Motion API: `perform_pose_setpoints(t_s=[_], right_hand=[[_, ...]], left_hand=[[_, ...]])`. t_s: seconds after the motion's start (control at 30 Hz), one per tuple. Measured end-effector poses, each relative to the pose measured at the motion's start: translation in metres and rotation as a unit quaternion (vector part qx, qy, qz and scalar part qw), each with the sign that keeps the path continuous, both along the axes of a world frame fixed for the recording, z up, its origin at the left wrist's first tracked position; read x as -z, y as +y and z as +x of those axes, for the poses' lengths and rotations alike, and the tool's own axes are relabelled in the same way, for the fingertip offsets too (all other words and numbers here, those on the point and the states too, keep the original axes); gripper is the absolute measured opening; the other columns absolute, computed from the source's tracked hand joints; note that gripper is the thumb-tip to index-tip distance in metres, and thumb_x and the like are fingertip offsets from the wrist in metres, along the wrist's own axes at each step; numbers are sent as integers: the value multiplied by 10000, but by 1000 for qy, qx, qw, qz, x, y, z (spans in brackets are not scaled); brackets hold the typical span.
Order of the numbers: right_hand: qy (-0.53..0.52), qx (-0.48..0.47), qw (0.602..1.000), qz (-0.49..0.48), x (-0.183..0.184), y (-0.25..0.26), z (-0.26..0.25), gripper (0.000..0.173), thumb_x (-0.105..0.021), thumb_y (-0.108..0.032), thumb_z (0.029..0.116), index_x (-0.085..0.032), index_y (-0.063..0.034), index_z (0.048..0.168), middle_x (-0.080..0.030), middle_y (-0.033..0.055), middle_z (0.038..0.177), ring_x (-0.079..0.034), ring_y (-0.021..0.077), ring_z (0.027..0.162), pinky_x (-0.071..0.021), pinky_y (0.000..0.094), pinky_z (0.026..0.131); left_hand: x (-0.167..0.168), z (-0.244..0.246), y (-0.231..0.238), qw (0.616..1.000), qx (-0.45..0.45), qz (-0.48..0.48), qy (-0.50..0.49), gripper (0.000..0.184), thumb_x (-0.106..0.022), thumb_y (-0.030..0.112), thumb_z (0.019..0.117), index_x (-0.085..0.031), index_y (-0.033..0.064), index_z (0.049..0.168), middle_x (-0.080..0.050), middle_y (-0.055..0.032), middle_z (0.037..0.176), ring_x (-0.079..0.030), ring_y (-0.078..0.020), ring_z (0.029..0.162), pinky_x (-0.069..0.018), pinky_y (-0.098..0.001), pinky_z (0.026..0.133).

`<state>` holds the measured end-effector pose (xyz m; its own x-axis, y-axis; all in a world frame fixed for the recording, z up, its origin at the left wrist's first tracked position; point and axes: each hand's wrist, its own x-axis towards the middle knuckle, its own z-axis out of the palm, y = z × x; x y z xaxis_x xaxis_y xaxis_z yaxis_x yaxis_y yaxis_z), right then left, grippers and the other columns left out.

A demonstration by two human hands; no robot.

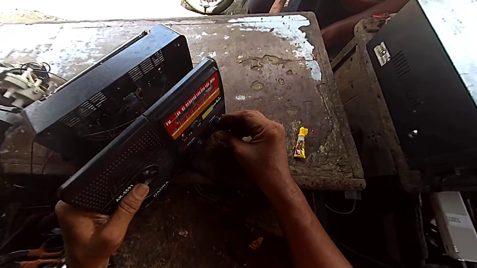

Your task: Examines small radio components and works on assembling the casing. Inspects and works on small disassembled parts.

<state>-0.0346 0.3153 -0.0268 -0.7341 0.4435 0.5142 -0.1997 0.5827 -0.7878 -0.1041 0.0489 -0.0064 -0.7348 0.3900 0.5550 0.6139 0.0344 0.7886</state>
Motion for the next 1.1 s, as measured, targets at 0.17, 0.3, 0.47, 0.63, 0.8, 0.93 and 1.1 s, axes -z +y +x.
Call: perform_pose_setpoints(t_s=[0.17, 0.3, 0.47, 0.63, 0.8, 0.93, 1.1], right_hand=[[-25, -71, 997, -8, -3, 7, 4, 240, -762, -29, 898, -753, -63, 1135, -750, 36, 1055, -709, 126, 969, -608, 295, 871], [-21, -92, 995, -20, -2, 10, 2, 218, -763, -11, 891, -750, -46, 1105, -737, 59, 1053, -705, 144, 955, -612, 306, 858], [-55, -125, 989, -54, -9, 17, 1, 680, -771, -29, 881, -484, -76, 1496, -520, 123, 1481, -636, 214, 1207, -599, 349, 939], [-73, -211, 972, -68, -10, 20, 0, 765, -679, 43, 923, -328, -38, 1599, -510, 125, 1527, -607, 193, 1301, -554, 353, 1072], [-64, -209, 974, -60, -9, 20, -1, 691, -679, 43, 924, -401, -14, 1555, -530, 130, 1500, -612, 202, 1288, -558, 357, 1067], [-64, -204, 975, -60, -9, 19, -1, 673, -665, 50, 924, -409, -6, 1544, -533, 136, 1489, -615, 206, 1281, -558, 365, 1066], [-59, -198, 977, -47, -7, 19, -3, 662, -685, 17, 928, -412, 12, 1531, -542, 153, 1470, -609, 219, 1288, -559, 373, 1066]], left_hand=[[1, -3, -11, 1000, -7, -4, -1, 576, -830, 226, 843, -551, 229, 1347, -683, 92, 1228, -674, -90, 1120, -584, -297, 978], [-1, -4, -15, 1000, -5, -17, 2, 550, -829, 241, 841, -568, 241, 1325, -690, 111, 1211, -679, -70, 1103, -587, -276, 967], [-1, -6, -17, 1000, 5, -20, -1, 561, -834, 250, 836, -569, 265, 1331, -691, 132, 1211, -678, -50, 1105, -588, -264, 967], [-1, -6, -18, 1000, 6, -29, 4, 527, -824, 257, 846, -580, 273, 1313, -697, 144, 1191, -681, -37, 1088, -594, -248, 943], [0, -6, -18, 1000, 11, -19, -2, 546, -828, 244, 840, -576, 260, 1325, -701, 128, 1188, -688, -50, 1078, -599, -257, 937], [0, -5, -17, 1000, 12, -17, -7, 524, -823, 245, 845, -588, 266, 1313, -706, 135, 1177, -691, -43, 1066, -602, -249, 925], [2, -6, -18, 1000, 6, -17, -10, 517, -828, 258, 839, -601, 256, 1304, -708, 132, 1174, -692, -45, 1062, -604, -251, 921]])
